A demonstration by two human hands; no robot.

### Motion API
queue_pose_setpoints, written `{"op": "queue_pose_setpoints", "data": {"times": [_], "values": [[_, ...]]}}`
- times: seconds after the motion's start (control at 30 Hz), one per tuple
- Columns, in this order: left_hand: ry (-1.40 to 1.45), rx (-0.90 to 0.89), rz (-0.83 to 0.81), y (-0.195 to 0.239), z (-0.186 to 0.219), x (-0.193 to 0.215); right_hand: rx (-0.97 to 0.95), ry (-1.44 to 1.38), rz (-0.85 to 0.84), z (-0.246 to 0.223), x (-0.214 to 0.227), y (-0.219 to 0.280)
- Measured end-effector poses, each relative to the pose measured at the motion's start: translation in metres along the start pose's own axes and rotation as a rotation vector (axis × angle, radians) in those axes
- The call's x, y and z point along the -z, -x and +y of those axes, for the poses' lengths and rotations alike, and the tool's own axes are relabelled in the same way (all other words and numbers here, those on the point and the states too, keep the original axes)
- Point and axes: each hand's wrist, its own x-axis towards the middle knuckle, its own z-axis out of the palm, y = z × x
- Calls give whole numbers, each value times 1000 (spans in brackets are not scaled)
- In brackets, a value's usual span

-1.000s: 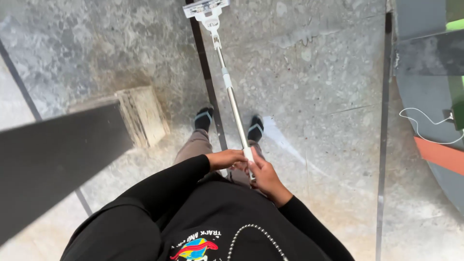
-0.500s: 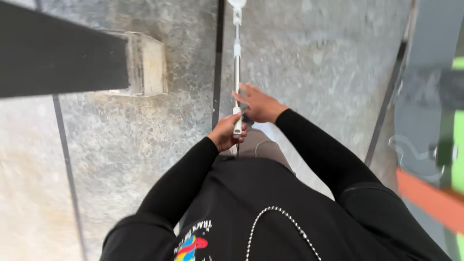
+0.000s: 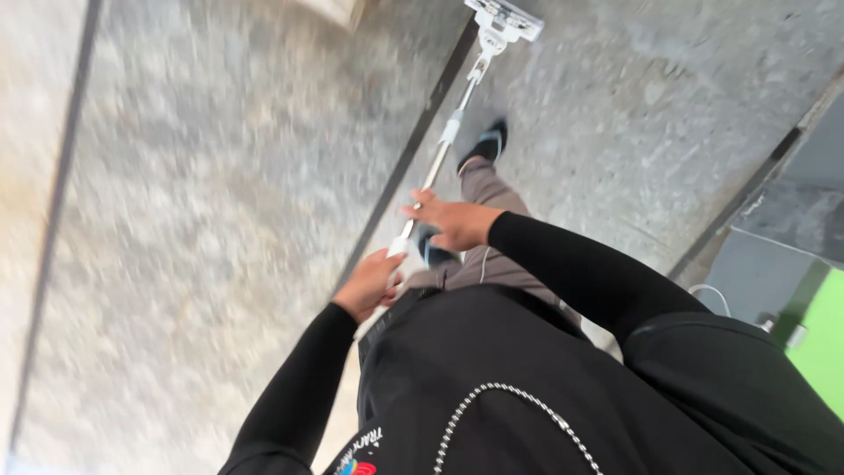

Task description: Mopping a tiled corridor floor with a spray mop.

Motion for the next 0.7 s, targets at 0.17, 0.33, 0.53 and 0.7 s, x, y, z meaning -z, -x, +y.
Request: {"op": "queue_pose_setpoints", "data": {"times": [0.17,0.33,0.53,0.7], "values": [[10,31,146,115,-117,48,-12,-85,-404,-114,-77,-24],[40,188,282,185,-170,51,258,-346,-593,-122,-155,-27],[-147,-14,431,101,-186,54,131,-339,-417,-58,-178,-21],[-63,-264,227,-4,-65,6,197,442,167,45,-120,-17]]}}
